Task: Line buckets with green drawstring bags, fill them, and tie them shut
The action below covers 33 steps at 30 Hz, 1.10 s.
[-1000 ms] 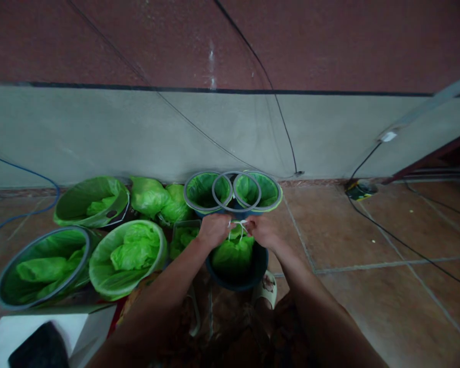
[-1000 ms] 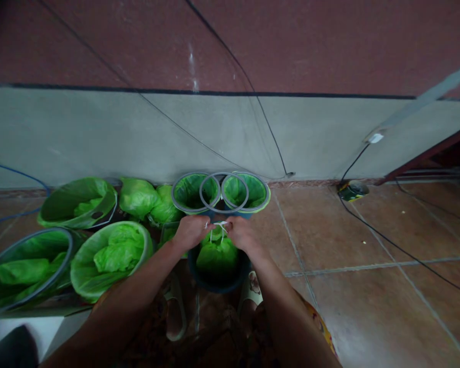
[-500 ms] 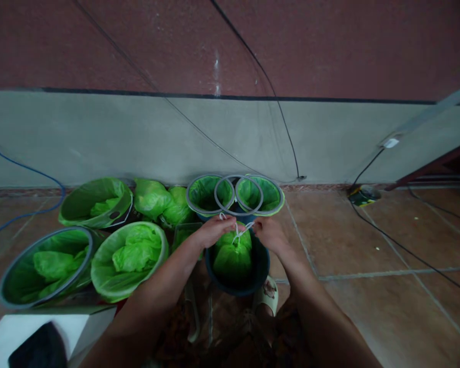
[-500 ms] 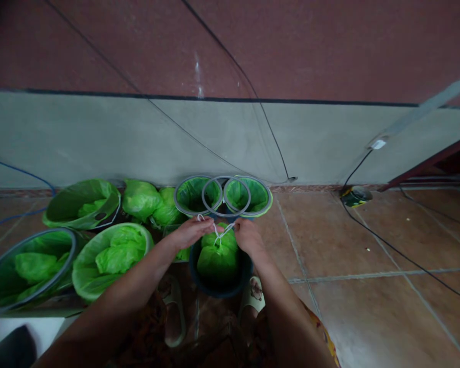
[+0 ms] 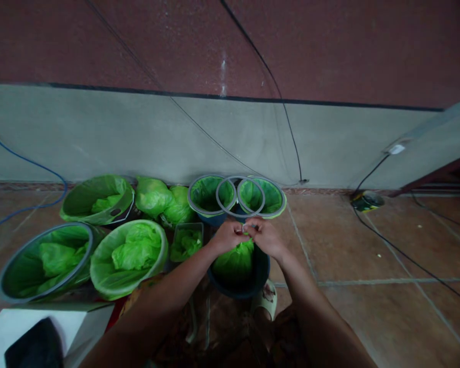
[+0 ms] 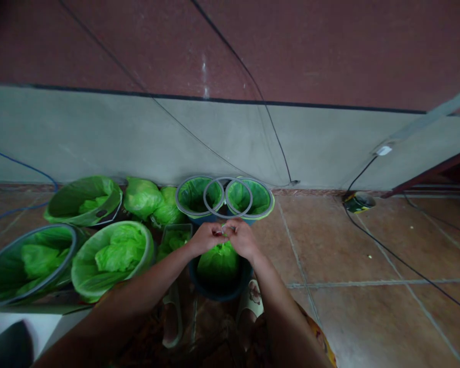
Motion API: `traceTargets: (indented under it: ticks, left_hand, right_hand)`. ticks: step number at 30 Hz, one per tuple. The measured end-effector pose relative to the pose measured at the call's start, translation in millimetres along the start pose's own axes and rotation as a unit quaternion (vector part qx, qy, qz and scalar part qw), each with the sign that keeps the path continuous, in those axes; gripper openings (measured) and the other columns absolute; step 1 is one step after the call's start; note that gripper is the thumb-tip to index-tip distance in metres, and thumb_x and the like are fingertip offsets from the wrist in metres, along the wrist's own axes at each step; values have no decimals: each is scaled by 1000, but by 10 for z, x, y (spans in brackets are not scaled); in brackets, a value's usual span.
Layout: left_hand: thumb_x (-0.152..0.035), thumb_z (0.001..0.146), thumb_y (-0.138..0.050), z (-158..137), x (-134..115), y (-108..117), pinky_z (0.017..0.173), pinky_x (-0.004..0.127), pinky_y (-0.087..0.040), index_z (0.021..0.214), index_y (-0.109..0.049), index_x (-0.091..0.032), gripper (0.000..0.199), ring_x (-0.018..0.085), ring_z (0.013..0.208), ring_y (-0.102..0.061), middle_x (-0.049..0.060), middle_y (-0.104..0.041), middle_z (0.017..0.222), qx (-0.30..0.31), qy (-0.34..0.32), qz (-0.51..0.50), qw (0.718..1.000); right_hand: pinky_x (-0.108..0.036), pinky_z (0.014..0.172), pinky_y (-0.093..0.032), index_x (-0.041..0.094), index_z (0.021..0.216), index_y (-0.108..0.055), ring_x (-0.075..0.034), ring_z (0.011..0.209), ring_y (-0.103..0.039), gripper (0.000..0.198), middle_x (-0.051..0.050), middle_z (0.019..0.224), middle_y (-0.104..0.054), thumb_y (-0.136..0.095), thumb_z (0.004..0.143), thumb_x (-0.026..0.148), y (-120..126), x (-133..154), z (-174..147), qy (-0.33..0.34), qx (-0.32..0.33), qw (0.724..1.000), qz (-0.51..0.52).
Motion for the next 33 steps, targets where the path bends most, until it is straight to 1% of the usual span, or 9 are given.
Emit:
traceTargets:
  ticks: [5, 7, 10, 14, 18, 22, 25, 30, 33]
  left_hand:
    - [-23, 70, -70, -39, -50, 34, 57, 21, -31, 72, -61, -15, 12, 8, 57, -43, -7, -49, 60, -79, -12, 70, 994]
    - [-23, 70, -70, -44, -65, 45, 57, 20, -31, 75, -62, -15, 12, 8, 58, -44, -7, -50, 61, -75, -14, 87, 993]
    - [-25, 76, -65, -38, -84, 25, 57, 21, -31, 68, -61, -14, 14, 9, 57, -44, -6, -49, 59, -24, -45, 112, 992]
    - [-24, 87, -49, -30, -81, -3, 58, 20, -31, 68, -62, -14, 25, 8, 57, -44, -4, -50, 59, 33, -98, 103, 989]
    - [-31, 92, -43, -11, 2, 9, 51, 20, -26, 64, -60, -13, 37, 7, 50, -36, -5, -42, 53, 23, -71, 100, 992]
    - [-31, 93, -41, 9, 50, -1, 52, 20, -28, 66, -61, -12, 38, 8, 51, -39, -4, -47, 54, 9, -70, 104, 992]
    - [-33, 93, -40, 17, 66, -12, 53, 20, -32, 67, -63, -12, 41, 9, 52, -45, -2, -53, 55, 0, -60, 113, 992]
    - [-37, 94, -40, 25, 105, -21, 59, 22, -41, 68, -68, -12, 45, 13, 59, -59, 4, -66, 63, 6, -35, 107, 994]
    - [-39, 94, -40, 37, 124, -20, 61, 24, -45, 69, -70, -12, 47, 15, 62, -63, 7, -70, 67, 12, -7, 94, 996]
  right_hand:
    - [-29, 76, -43, 19, 68, -65, -17, 83, -59, 22, -4, 84, -65, -53, 83, 30, 32, 43, 5, 25, -23, 999, -11]
    - [-28, 75, -44, 18, 68, -64, -17, 82, -59, 24, -5, 85, -64, -53, 84, 31, 39, 50, 1, 24, -17, 1000, -10]
    - [-26, 70, -45, 18, 65, -62, -15, 78, -58, 27, -4, 82, -63, -53, 85, 34, -1, 62, -1, 24, 24, 999, 21]
    - [-24, 56, -45, 19, 78, -62, -13, 63, -56, 26, -1, 70, -59, -51, 86, 41, -55, 12, 16, -42, 36, 992, 111]
    - [-22, 50, -42, 20, 106, -60, -11, 53, -54, 30, 3, 68, -60, -53, 82, 36, -124, -121, 22, -130, 65, 976, 160]
    - [-21, 54, -41, 17, 94, -65, -10, 57, -54, 23, 1, 69, -64, -54, 74, 21, -192, -221, 36, -115, 98, 981, 120]
    - [-22, 59, -42, 17, 84, -68, -12, 62, -57, 17, -1, 73, -68, -53, 75, 19, -163, -237, 50, -89, 80, 990, 75]
    - [-25, 65, -42, 20, 84, -74, -15, 68, -62, 20, -3, 76, -72, -55, 79, 19, -14, -161, 29, -97, 27, 991, -85]
    - [-25, 64, -41, 20, 83, -75, -15, 67, -62, 20, -3, 75, -73, -55, 81, 22, 34, -89, 7, -115, -3, 985, -127]
Point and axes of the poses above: each hand's wrist, its own z-axis towards the middle knuckle, its own y-axis out of the back of the hand, x = y × z, the point moved 3 cm from there along z, towards the middle knuckle
